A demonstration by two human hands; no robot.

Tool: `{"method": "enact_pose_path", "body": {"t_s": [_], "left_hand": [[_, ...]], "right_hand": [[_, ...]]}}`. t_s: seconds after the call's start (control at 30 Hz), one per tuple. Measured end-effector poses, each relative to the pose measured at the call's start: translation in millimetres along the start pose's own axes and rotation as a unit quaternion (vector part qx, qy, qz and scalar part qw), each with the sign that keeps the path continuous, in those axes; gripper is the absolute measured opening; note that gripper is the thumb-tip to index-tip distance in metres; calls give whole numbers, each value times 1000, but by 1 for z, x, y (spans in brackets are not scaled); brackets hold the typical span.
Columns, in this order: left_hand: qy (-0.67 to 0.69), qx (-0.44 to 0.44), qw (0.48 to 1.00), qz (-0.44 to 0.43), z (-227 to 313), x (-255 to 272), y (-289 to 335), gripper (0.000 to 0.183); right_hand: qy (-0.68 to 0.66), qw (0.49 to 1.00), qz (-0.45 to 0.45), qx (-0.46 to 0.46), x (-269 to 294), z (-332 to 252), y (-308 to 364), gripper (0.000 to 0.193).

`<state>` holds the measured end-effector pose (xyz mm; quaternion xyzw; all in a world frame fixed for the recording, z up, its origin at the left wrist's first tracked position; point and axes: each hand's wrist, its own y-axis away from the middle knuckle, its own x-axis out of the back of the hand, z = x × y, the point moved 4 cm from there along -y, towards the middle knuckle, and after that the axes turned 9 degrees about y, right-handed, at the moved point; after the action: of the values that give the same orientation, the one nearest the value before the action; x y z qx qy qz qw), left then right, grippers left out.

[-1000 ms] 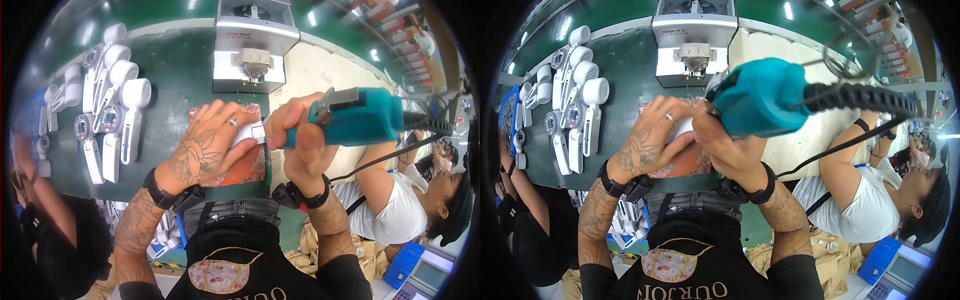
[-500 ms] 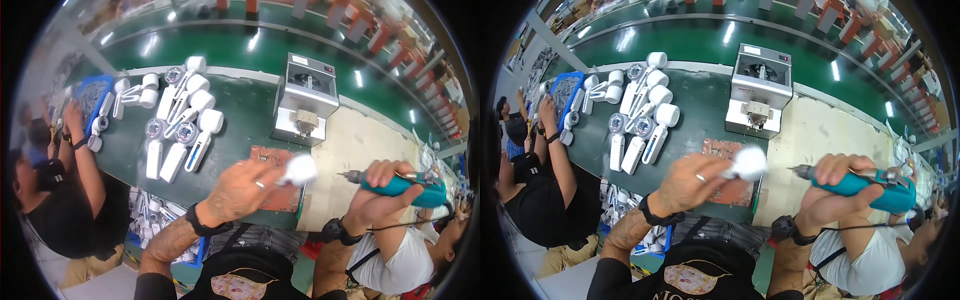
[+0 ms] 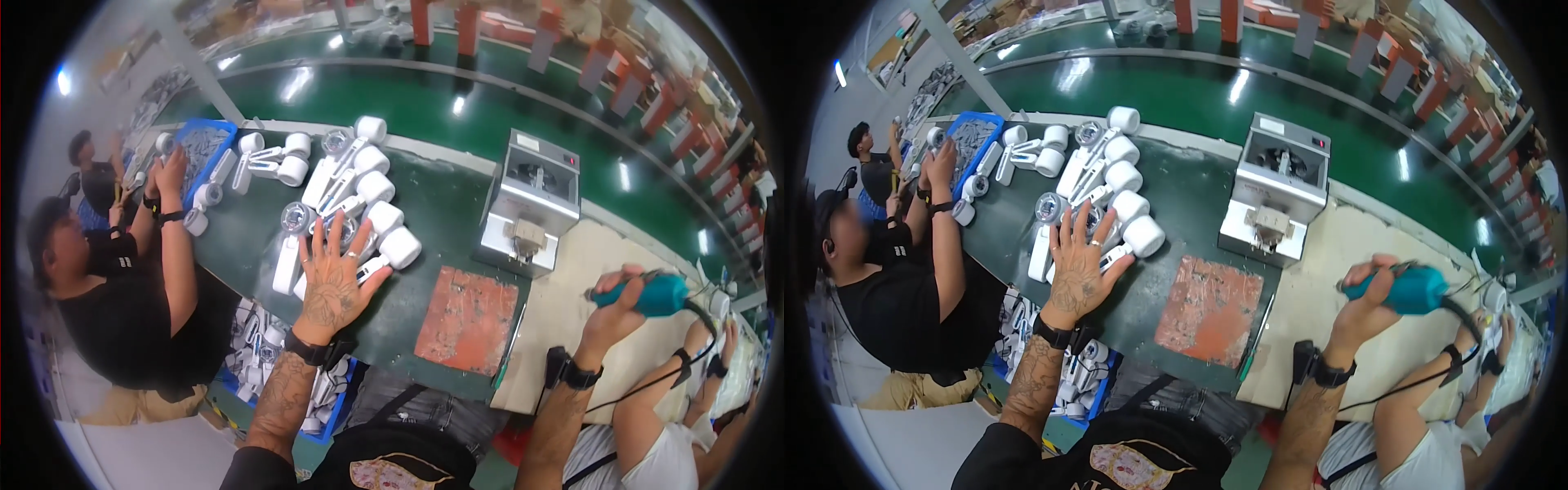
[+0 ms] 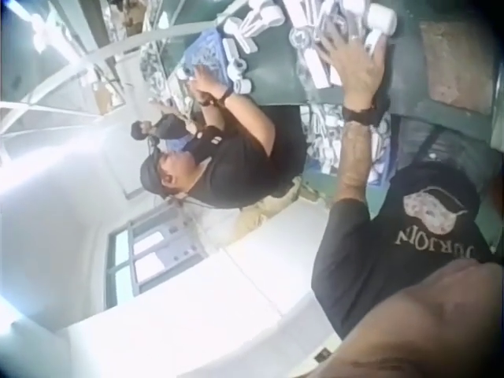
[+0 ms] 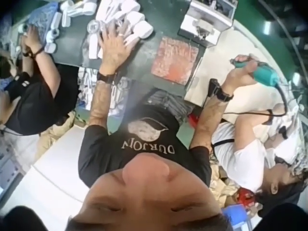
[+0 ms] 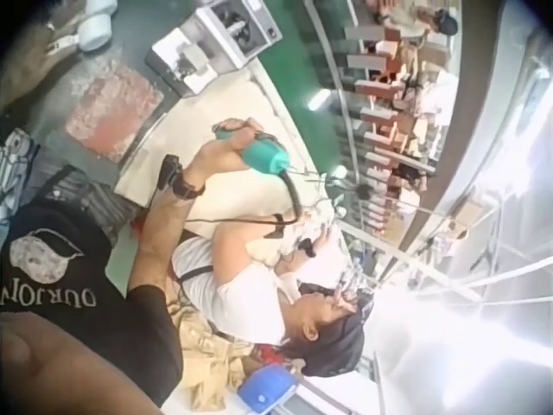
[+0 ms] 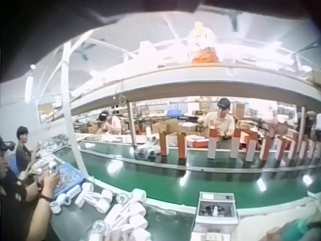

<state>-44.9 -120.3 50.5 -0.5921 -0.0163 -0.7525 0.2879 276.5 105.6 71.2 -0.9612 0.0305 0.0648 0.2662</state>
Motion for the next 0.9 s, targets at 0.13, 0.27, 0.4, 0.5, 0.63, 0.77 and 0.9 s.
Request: {"method": "enact_pose_path", "body": {"t_s": [0.13, 0.27, 0.4, 0.5, 0.63, 0.77, 0.9], "left_hand": [[0, 16, 999, -34, -35, 1, 1, 73], [14, -36, 998, -42, -65, 17, -4, 70], [-16, -78, 996, -44, -89, 30, -8, 69], [-47, -58, 996, -48, -111, 40, -6, 64], [-60, -109, 992, 33, -114, 64, -3, 74], [160, -78, 977, 115, -55, 79, -15, 42], [513, -30, 857, 39, 12, 25, -56, 27]], "right_hand": [[29, 999, -29, 5, 2, 7, 17, 48], [-15, 999, -24, -14, 4, 6, 18, 52], [15, 999, -40, -6, 5, 12, 19, 55], [17, 999, -36, -12, 5, 11, 21, 57], [14, 999, -33, -22, 2, 13, 24, 60], [1, 998, -59, -5, -6, 7, 28, 66], [2, 998, -69, -7, -4, 2, 37, 68]]}}
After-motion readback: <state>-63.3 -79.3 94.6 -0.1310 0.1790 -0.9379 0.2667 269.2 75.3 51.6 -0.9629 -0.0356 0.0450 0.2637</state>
